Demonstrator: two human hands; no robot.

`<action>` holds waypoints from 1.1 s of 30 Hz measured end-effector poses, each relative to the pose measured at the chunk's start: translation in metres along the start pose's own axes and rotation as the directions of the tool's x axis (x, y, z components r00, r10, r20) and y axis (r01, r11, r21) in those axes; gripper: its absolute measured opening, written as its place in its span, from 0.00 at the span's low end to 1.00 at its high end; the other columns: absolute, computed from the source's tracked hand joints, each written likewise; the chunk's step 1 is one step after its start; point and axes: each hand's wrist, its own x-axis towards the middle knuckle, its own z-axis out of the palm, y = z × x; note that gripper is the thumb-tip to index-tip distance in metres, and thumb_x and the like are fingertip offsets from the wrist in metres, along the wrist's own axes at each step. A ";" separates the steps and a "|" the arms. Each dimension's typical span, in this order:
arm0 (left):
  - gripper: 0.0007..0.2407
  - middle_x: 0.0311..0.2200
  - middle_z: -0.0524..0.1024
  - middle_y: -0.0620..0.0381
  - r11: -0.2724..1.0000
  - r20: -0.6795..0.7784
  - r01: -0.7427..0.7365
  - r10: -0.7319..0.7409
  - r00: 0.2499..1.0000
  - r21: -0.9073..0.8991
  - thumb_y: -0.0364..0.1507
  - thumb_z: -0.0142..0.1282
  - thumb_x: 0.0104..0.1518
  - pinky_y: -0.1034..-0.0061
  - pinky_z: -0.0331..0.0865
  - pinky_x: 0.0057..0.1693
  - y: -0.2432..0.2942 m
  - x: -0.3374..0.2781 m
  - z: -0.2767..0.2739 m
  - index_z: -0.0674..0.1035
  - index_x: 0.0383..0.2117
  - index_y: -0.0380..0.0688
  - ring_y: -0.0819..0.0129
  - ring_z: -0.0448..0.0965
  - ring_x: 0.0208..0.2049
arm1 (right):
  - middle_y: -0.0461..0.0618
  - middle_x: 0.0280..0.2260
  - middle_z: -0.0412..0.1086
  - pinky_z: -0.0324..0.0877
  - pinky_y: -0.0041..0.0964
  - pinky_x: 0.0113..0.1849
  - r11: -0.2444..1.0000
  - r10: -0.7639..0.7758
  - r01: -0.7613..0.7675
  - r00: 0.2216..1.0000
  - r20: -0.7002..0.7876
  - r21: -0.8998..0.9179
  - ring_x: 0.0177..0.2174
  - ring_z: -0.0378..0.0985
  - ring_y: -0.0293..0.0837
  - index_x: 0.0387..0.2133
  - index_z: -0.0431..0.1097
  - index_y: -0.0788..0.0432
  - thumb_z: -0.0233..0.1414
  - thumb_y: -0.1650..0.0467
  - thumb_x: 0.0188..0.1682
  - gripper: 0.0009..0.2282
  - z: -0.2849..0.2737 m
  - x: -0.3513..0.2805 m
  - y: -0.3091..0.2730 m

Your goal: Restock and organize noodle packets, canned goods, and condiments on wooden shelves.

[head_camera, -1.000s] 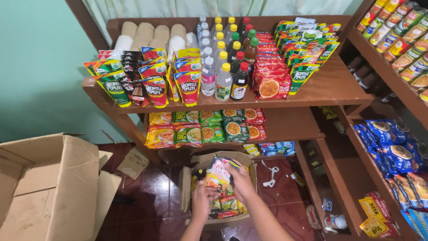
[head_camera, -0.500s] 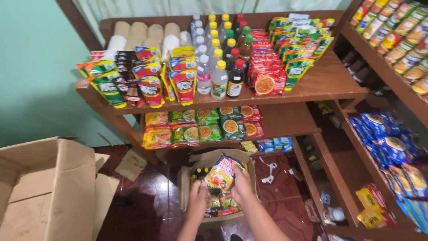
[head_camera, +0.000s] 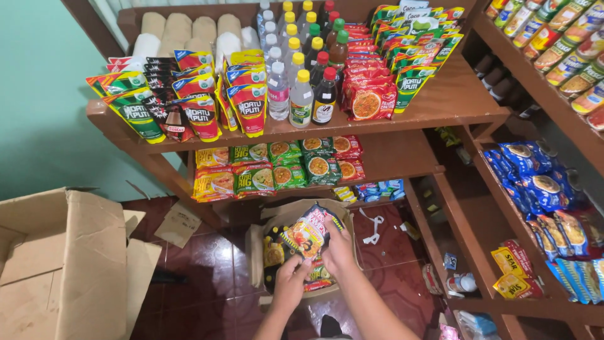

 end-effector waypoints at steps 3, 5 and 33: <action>0.10 0.26 0.81 0.59 0.964 -0.053 0.084 -0.101 0.993 -0.252 0.31 0.51 0.64 0.80 0.62 0.31 -0.010 0.004 0.006 0.78 0.27 0.39 0.77 0.69 0.22 | 0.56 0.40 0.77 0.77 0.53 0.44 0.995 0.044 -0.033 0.991 -0.123 0.096 0.40 0.81 0.51 0.42 0.71 0.65 0.52 0.67 0.54 0.12 -0.006 0.009 0.001; 0.11 0.26 0.81 0.58 0.929 -0.059 0.081 -0.109 0.992 -0.360 0.30 0.50 0.65 0.80 0.63 0.31 -0.018 0.003 0.015 0.78 0.27 0.39 0.77 0.68 0.22 | 0.57 0.40 0.77 0.77 0.54 0.44 0.993 0.062 -0.048 0.990 -0.130 0.109 0.40 0.81 0.51 0.42 0.71 0.65 0.51 0.66 0.55 0.12 -0.008 0.015 0.004; 0.15 0.22 0.73 0.63 0.982 -0.271 -0.096 0.050 0.961 -0.160 0.38 0.51 0.66 0.78 0.66 0.34 0.047 0.033 -0.019 0.76 0.26 0.38 0.81 0.68 0.26 | 0.49 0.31 0.77 0.73 0.35 0.36 0.903 0.066 -0.035 0.996 0.058 -0.429 0.30 0.78 0.37 0.33 0.74 0.61 0.48 0.57 0.56 0.18 0.009 -0.015 0.018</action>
